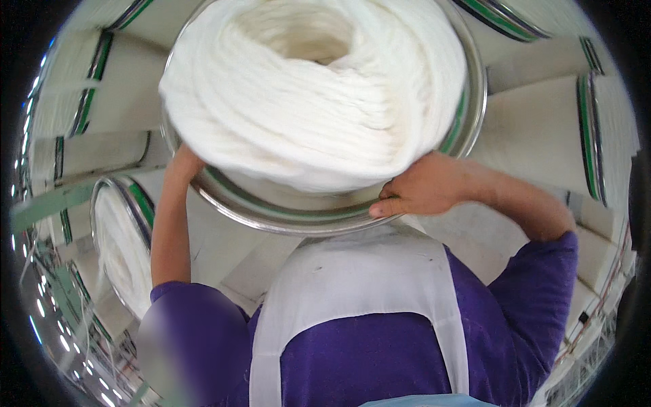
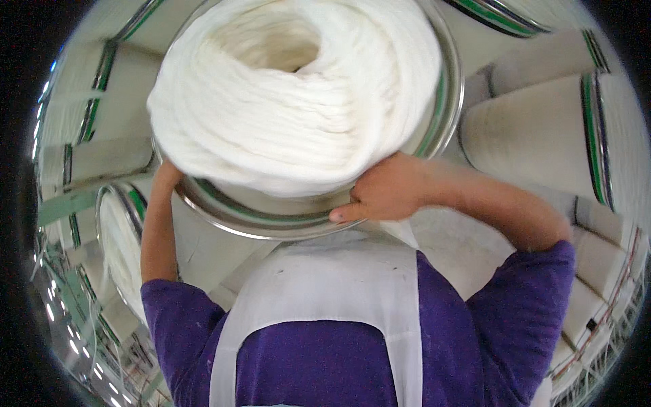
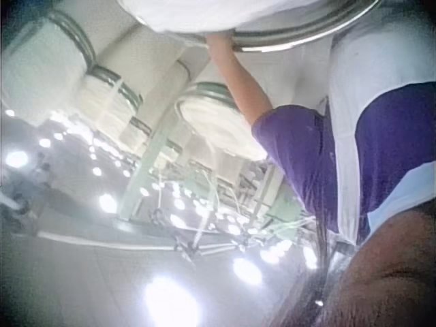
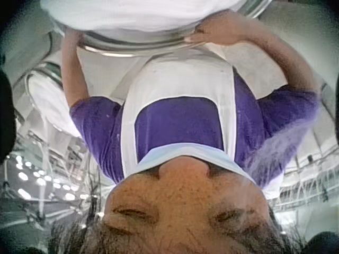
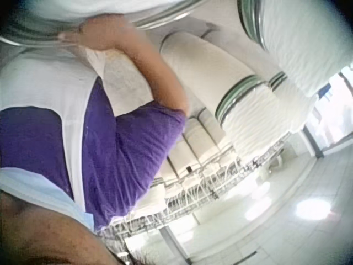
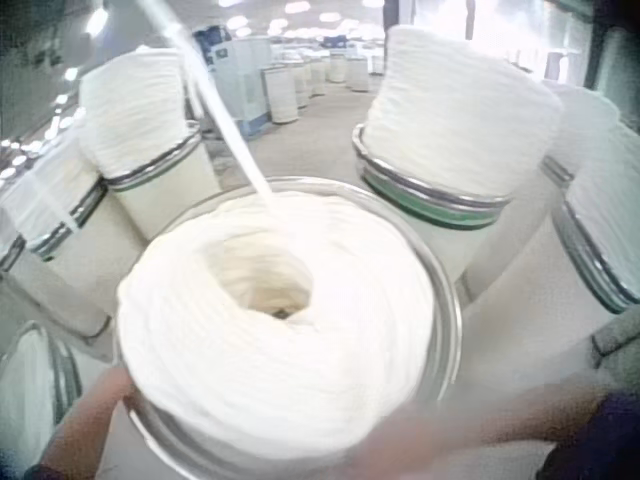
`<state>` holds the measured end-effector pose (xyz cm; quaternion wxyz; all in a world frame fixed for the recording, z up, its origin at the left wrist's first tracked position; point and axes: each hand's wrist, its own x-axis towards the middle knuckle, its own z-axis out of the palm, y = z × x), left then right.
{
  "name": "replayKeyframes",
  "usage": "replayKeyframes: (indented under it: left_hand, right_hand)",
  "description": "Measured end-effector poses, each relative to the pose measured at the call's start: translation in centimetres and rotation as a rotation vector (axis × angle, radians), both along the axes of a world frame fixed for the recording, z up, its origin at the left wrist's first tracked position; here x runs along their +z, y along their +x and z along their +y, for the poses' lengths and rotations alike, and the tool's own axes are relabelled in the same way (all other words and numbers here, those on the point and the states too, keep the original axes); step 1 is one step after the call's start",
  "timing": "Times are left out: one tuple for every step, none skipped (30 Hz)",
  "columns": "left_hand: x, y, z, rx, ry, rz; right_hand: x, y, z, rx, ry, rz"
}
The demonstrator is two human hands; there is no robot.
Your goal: The person walks among large white textile roving bobbins in a factory, then repeatedly pulls strands from the bobbins, twists them together by hand, and uses a small wooden stick to secure the twisted ends. The person moves between bobbins and repeats the same handling steps.
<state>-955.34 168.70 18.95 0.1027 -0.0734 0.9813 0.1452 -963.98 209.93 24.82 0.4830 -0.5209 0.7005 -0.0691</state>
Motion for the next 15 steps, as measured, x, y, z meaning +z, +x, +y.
replayKeyframes:
  left_hand:
    - [0.6,-0.2,-1.0,0.045,0.014,0.032]
    - [1.5,-0.4,-1.6,0.092,-0.001,0.003]
    - [2.5,-0.3,-1.8,0.048,-0.038,0.003]
    - [3.7,-0.2,-1.8,0.029,-0.086,-0.029]
    - [4.8,-0.2,-1.4,0.007,-0.129,-0.029]
    - [5.9,0.6,-0.8,-0.086,-0.262,-0.170]
    - [6.5,1.9,0.3,-0.165,-0.411,-0.282]
    - [7.6,2.3,1.6,-0.149,-0.254,-0.442]
    - [7.4,2.8,2.7,-0.121,-0.094,-0.592]
    - [7.0,3.9,4.4,-0.212,-0.011,-0.570]
    - [6.3,3.7,6.0,-0.369,0.139,-0.639]
    - [5.3,3.2,7.6,-0.468,0.241,-0.700]
    - [3.9,2.6,9.4,-0.598,0.327,-0.745]
    - [2.6,1.7,11.4,-0.649,0.502,-0.720]
    - [1.1,0.8,13.4,-0.716,0.642,-0.699]
  right_hand:
    - [-0.6,-0.8,-1.3,0.068,-0.003,-0.114]
    - [-1.3,-1.5,-2.4,0.095,0.029,-0.099]
    - [-2.4,-2.4,-3.3,0.084,0.019,-0.092]
    - [-3.3,-2.1,-4.3,0.038,0.123,-0.041]
    - [-4.4,-2.5,-5.1,0.076,0.077,-0.022]
    - [-5.1,-1.5,-6.0,0.083,0.144,0.041]
    - [-5.9,-1.1,-6.6,0.066,0.127,0.071]
    - [-6.2,0.0,-7.4,0.068,0.062,0.193]
    - [-6.4,0.9,-7.9,0.043,-0.082,0.280]
    - [-6.2,1.6,-8.5,0.048,-0.145,0.378]
    - [-6.0,2.4,-8.9,-0.079,-0.268,0.426]
    - [-5.4,2.5,-9.2,-0.177,-0.312,0.483]
    - [-5.0,2.9,-9.5,-0.255,-0.399,0.573]
    - [-4.5,2.5,-9.6,-0.358,-0.437,0.463]
    - [-4.3,2.4,-9.7,-0.342,-0.439,0.521]
